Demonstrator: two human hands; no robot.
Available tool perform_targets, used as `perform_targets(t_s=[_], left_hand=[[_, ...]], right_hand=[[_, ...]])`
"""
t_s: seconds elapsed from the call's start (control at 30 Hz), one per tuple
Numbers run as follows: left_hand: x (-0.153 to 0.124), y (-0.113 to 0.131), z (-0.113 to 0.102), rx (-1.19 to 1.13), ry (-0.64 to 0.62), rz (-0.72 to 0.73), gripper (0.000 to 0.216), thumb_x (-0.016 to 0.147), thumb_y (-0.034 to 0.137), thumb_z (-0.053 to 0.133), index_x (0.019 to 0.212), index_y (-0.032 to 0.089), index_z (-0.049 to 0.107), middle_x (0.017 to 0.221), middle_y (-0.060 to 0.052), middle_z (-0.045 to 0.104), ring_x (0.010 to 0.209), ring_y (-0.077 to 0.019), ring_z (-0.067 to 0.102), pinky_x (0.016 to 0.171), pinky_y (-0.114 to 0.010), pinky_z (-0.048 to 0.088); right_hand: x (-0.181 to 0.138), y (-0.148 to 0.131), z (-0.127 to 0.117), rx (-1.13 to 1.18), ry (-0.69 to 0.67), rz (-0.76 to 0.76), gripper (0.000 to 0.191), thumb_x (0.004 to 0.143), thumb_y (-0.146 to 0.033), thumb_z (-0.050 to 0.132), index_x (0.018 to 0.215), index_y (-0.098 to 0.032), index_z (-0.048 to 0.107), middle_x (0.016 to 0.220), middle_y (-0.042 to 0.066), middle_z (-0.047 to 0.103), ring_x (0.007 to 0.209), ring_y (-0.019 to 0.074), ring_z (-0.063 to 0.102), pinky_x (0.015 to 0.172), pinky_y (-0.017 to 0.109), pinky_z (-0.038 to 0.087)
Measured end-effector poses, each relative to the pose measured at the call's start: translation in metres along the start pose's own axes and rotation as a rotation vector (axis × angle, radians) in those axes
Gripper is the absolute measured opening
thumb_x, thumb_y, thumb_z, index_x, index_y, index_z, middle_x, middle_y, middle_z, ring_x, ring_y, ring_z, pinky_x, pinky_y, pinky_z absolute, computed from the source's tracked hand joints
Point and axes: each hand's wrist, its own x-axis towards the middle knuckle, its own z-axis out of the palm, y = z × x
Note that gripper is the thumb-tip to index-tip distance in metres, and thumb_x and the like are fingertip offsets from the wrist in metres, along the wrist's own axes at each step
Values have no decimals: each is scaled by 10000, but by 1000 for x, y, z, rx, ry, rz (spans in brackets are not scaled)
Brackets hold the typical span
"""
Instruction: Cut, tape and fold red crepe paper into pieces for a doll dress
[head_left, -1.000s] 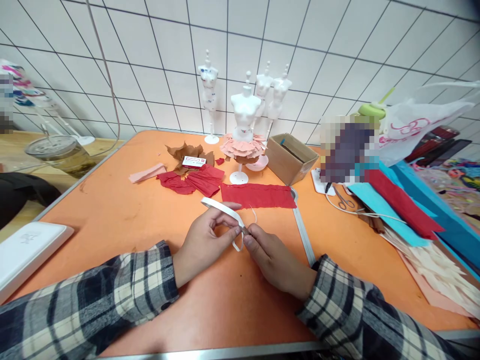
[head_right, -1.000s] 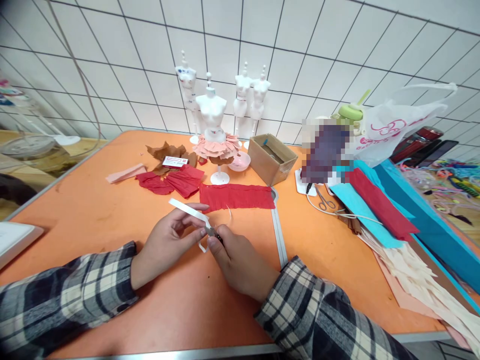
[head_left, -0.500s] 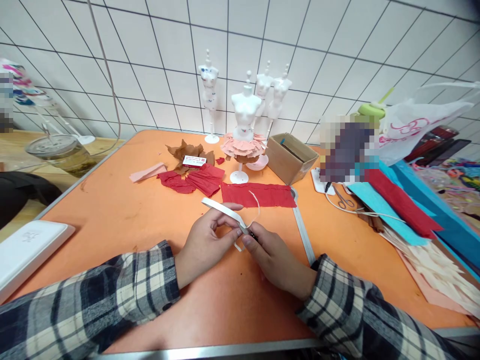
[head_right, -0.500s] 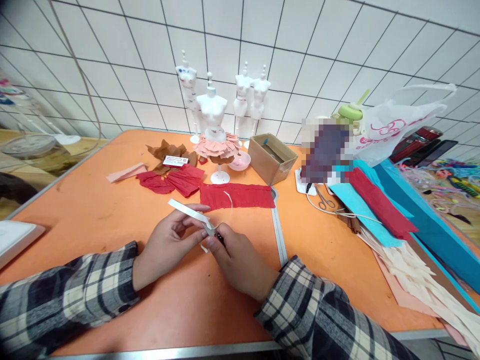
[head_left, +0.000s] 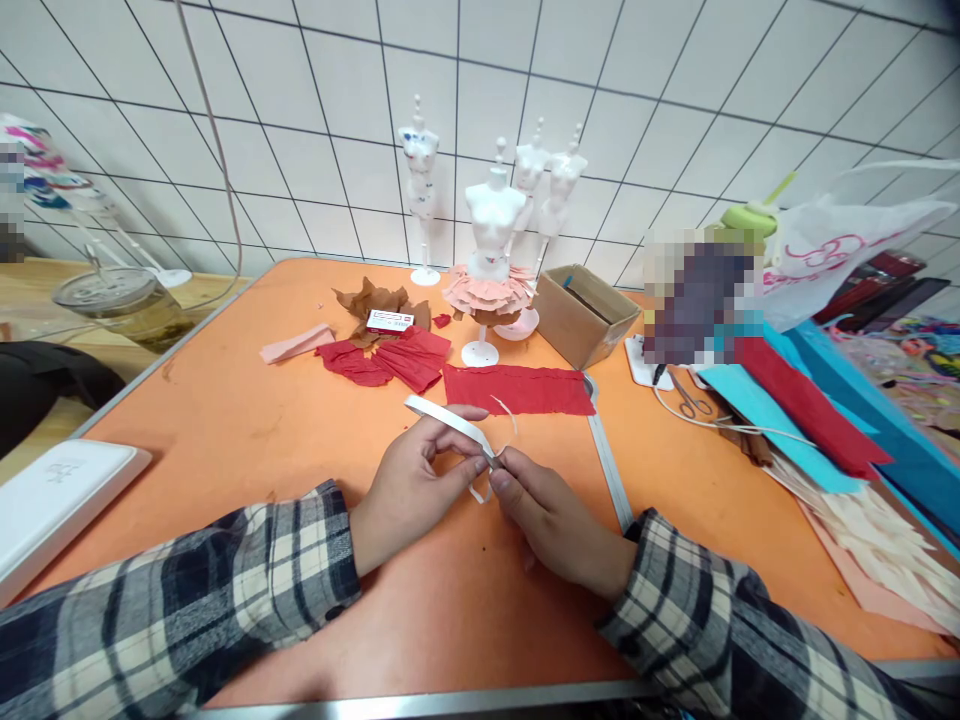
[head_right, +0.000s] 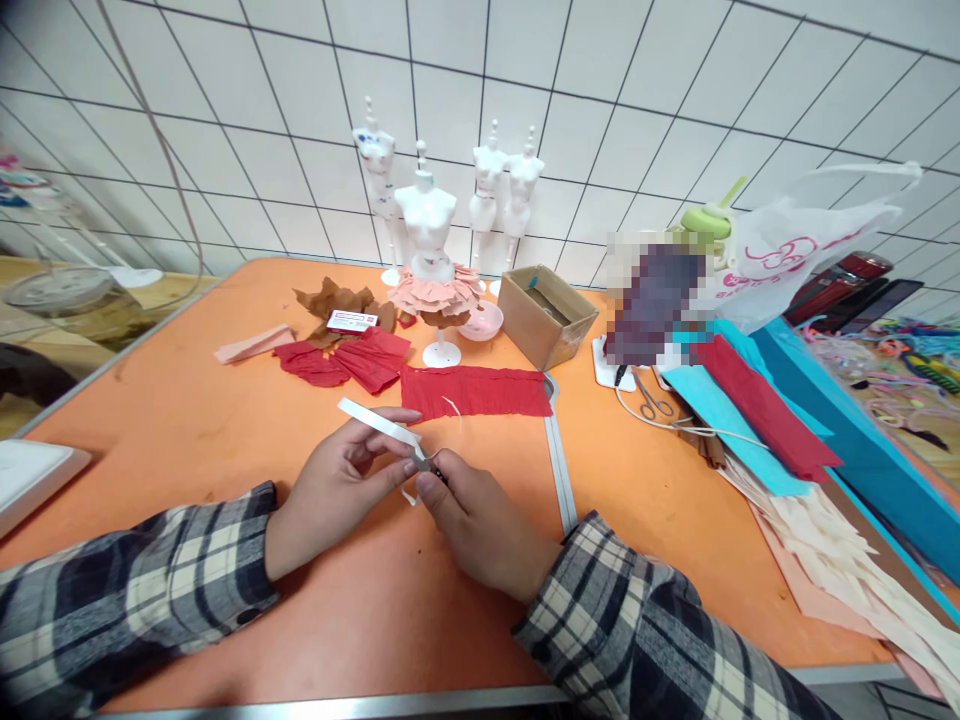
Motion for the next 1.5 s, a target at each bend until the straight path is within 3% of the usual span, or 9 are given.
perform_targets(t_s=[0.5,0.7,0.8,1.0,1.13,1.23,1.33,1.4,1.5], left_hand=[[-1,5,2,-80,-8,-18,376,808,192,647,1169,176,546,770,8,675,749,-148,672,738,-275,518],[-1,5,-1,-77,-30,-2,430,790,182,673,1196,171,533,831,-18,689,802,-155,666,777,-282,525],[-1,5,-4,-110,-71,32,320,826,254,662,1125,164,591,914,-53,703,846,-170,666,795,-291,530],[6,6,-12,-12,97,63,273,890,407,601,994,170,689,897,-54,715,841,-189,652,815,-314,517],[13,5,-21,-22,264,153,278,901,422,588,1012,188,687,974,-51,713,898,-186,634,875,-306,485],[15,-2,-27,-61,267,184,286,908,439,569,1027,209,689,1017,-52,701,915,-193,621,883,-310,466],[13,-9,-31,-34,238,242,305,904,474,550,990,223,701,1034,-63,676,945,-219,593,899,-336,449],[12,-12,-35,-9,234,278,328,900,502,532,905,228,711,1031,-68,657,961,-235,576,907,-353,443],[12,-12,-39,49,228,257,382,899,542,492,855,235,714,1047,-74,639,991,-252,559,931,-378,434]], right_hand=[[1,0,-1,-24,-1,-11,362,1000,-519,288,849,-226,437,637,-45,441,538,115,450,502,238,343],[1,-1,-3,-74,-8,-11,299,1013,-428,310,827,-222,422,629,-56,420,546,113,450,527,238,333],[1,-1,-6,-82,-7,-23,293,1010,-424,320,831,-217,423,648,-56,416,560,109,445,544,239,330],[2,-3,-13,-204,-31,-29,187,915,-383,557,941,-210,492,668,-63,456,598,111,433,562,237,311],[0,-6,-18,-195,-86,-105,136,938,-330,501,908,-202,536,673,-50,494,592,104,449,559,233,320],[0,-4,-25,-218,-67,-222,223,956,-350,456,822,-195,545,646,-36,511,567,104,442,557,237,329],[4,1,-35,-425,-111,-305,121,888,-271,533,833,-201,615,724,5,620,650,136,520,615,261,358],[7,6,-41,-587,-139,-301,88,802,-207,609,875,-217,658,779,25,666,741,174,564,659,284,366],[10,9,-48,-678,-124,-243,217,755,-253,697,968,-223,668,828,39,683,805,207,579,692,307,371]])
